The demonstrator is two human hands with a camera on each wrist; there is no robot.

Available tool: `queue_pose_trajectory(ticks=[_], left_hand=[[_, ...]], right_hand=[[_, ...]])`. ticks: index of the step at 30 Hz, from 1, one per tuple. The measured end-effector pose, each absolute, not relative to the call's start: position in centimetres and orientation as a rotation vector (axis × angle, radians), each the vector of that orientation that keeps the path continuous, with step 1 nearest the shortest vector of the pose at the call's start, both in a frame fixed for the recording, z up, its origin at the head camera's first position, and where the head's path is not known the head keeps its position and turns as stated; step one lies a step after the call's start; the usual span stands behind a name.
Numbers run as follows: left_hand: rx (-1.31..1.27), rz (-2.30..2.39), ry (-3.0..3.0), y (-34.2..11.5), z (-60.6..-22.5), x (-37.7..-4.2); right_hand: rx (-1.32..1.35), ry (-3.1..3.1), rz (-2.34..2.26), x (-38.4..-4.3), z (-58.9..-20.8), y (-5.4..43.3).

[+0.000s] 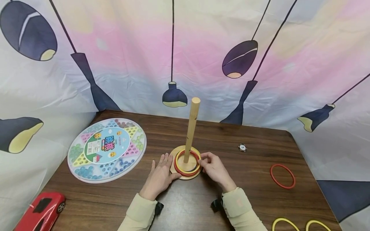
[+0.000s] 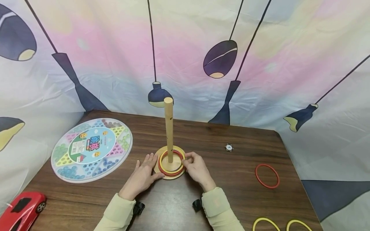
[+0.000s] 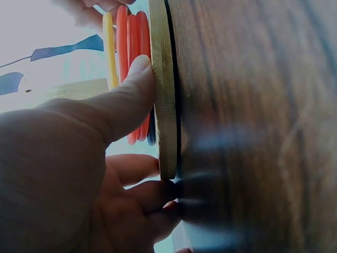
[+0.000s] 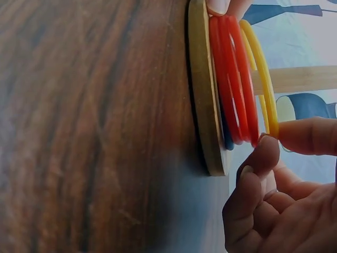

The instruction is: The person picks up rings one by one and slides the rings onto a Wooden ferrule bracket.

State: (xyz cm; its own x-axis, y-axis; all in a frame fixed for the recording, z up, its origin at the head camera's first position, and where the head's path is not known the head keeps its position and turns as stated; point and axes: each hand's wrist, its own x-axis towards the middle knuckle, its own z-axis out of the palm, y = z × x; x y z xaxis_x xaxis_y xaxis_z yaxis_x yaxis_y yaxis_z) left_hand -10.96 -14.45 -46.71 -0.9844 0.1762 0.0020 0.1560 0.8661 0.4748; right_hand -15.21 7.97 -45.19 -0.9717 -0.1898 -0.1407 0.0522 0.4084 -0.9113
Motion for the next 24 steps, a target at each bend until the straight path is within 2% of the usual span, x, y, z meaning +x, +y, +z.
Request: queue_pose_trajectory(ticks=[24], left_hand=[[0.266, 0.795, 2.976, -14.48, -46.68, -10.87]], right_hand=[[-0.167, 2.483, -1.497, -14.74, -45.63, 7.99]])
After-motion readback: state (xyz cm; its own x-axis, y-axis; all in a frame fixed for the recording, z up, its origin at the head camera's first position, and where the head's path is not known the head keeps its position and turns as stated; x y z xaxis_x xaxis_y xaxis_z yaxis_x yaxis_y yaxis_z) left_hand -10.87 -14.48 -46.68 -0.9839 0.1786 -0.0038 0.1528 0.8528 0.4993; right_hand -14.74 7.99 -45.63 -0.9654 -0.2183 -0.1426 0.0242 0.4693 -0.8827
